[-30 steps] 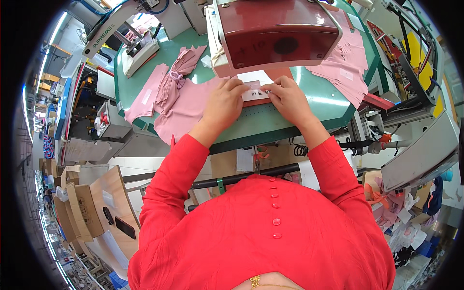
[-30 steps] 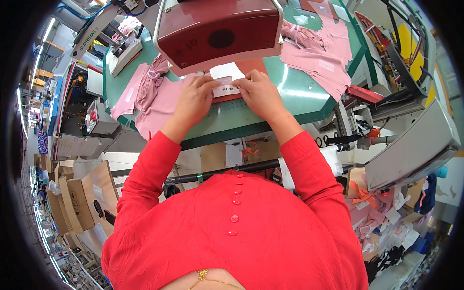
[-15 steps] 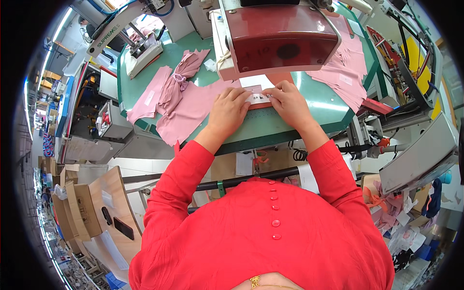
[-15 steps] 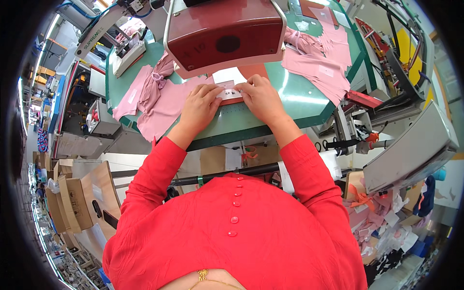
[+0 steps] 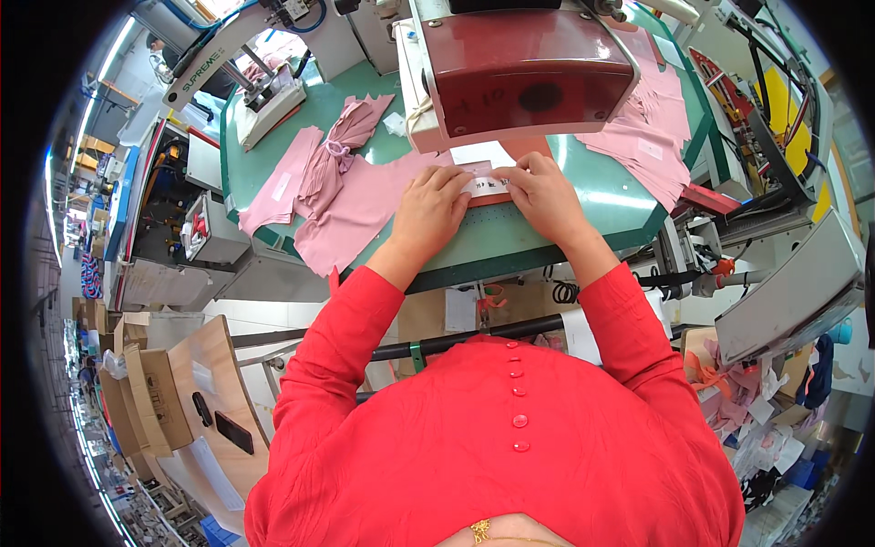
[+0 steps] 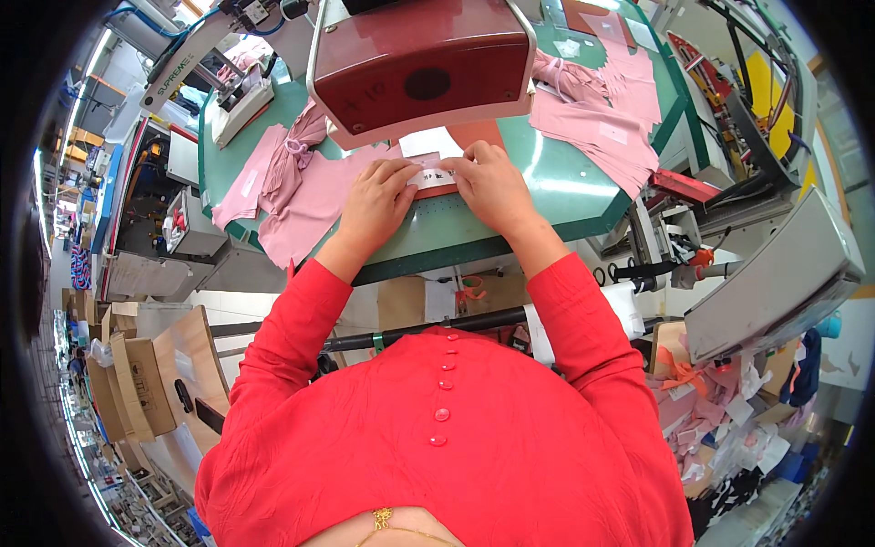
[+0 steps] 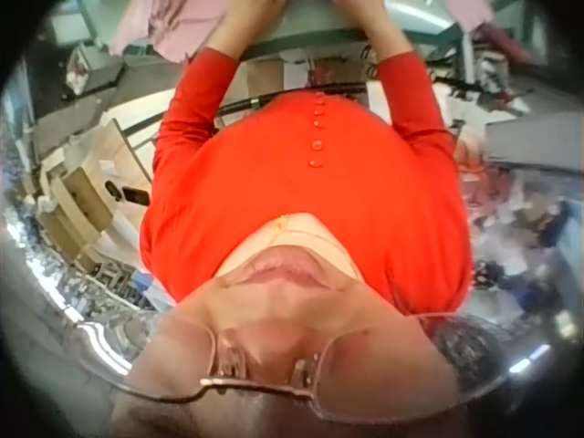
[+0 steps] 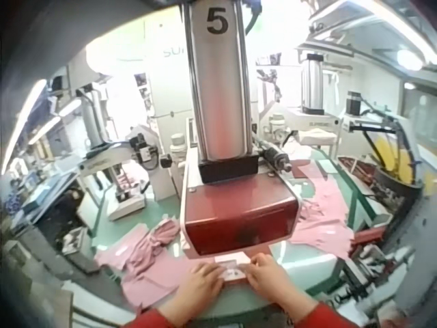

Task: The person positions fabric pieces and tags onto the plates of a rotating press machine, aligning the materials by hand and cycling the machine.

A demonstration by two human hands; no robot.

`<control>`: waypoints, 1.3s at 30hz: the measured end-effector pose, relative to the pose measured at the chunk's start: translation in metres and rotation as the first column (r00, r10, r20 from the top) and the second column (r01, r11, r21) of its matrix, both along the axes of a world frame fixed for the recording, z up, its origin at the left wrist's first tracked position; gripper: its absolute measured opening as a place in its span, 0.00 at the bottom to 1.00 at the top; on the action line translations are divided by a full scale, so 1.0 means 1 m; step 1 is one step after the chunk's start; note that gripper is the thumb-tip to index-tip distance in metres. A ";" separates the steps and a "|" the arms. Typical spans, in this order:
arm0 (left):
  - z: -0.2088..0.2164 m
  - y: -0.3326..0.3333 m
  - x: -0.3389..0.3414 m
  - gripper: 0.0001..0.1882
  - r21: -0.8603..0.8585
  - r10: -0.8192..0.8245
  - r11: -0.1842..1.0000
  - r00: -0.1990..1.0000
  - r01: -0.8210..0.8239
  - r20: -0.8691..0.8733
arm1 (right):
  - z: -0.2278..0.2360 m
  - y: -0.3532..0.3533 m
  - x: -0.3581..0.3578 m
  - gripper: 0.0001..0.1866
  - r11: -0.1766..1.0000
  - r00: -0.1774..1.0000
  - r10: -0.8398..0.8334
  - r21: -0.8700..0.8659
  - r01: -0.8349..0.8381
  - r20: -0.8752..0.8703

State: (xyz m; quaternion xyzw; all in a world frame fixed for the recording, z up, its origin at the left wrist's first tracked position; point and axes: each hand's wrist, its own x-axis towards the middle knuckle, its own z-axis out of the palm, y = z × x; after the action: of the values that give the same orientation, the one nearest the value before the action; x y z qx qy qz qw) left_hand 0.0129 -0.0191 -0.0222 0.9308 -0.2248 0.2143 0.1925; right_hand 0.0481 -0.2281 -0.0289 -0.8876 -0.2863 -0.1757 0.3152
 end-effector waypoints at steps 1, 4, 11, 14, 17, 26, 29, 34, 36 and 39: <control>0.000 0.000 0.000 0.15 -0.004 0.005 1.000 1.000 -0.005 -0.004 | 0.000 0.000 0.000 0.11 1.000 1.000 0.001 -0.005 -0.001 -0.012; 0.000 0.000 0.000 0.14 -0.027 0.001 1.000 1.000 -0.002 -0.015 | 0.000 0.000 0.000 0.11 1.000 1.000 0.004 -0.006 -0.004 -0.025; 0.004 0.003 0.001 0.14 -0.114 -0.028 0.993 0.997 0.020 -0.071 | 0.000 0.000 0.000 0.11 1.000 1.000 0.003 -0.007 -0.004 -0.024; 0.008 0.001 -0.003 0.15 -0.195 -0.010 0.981 0.997 -0.006 -0.079 | 0.001 -0.001 0.000 0.10 1.000 0.999 0.003 -0.002 -0.003 -0.034; 0.011 0.003 -0.009 0.16 -0.113 0.066 0.991 0.995 -0.074 -0.074 | -0.001 -0.001 0.000 0.11 1.000 0.999 0.005 -0.002 -0.005 -0.035; 0.016 -0.005 -0.027 0.19 -0.120 0.040 0.991 0.987 -0.060 -0.158 | 0.004 -0.003 -0.001 0.17 1.000 0.995 0.015 0.012 -0.013 -0.095; 0.010 -0.009 -0.028 0.20 -0.163 0.050 0.984 0.994 -0.066 -0.101 | 0.004 -0.002 0.000 0.18 1.000 0.995 0.008 0.018 -0.006 -0.102; 0.011 -0.021 -0.023 0.18 -0.412 0.011 0.902 0.962 -0.128 -0.274 | 0.007 -0.003 -0.001 0.20 0.998 0.988 0.015 0.065 -0.005 -0.156; 0.009 -0.023 -0.022 0.18 -0.423 0.014 0.896 0.961 -0.134 -0.275 | 0.009 -0.002 -0.002 0.21 0.997 0.983 0.020 0.078 -0.006 -0.180; 0.010 -0.026 -0.022 0.17 -0.382 0.022 0.919 0.981 -0.095 -0.192 | 0.009 -0.003 -0.002 0.22 0.997 0.987 0.009 0.075 0.003 -0.162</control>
State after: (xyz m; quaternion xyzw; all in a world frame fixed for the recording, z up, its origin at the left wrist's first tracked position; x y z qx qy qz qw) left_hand -0.0091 -0.0447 -0.0125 0.8961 -0.1311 0.1735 0.3869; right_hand 0.0458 -0.2308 -0.0203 -0.8862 -0.2542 -0.1128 0.3706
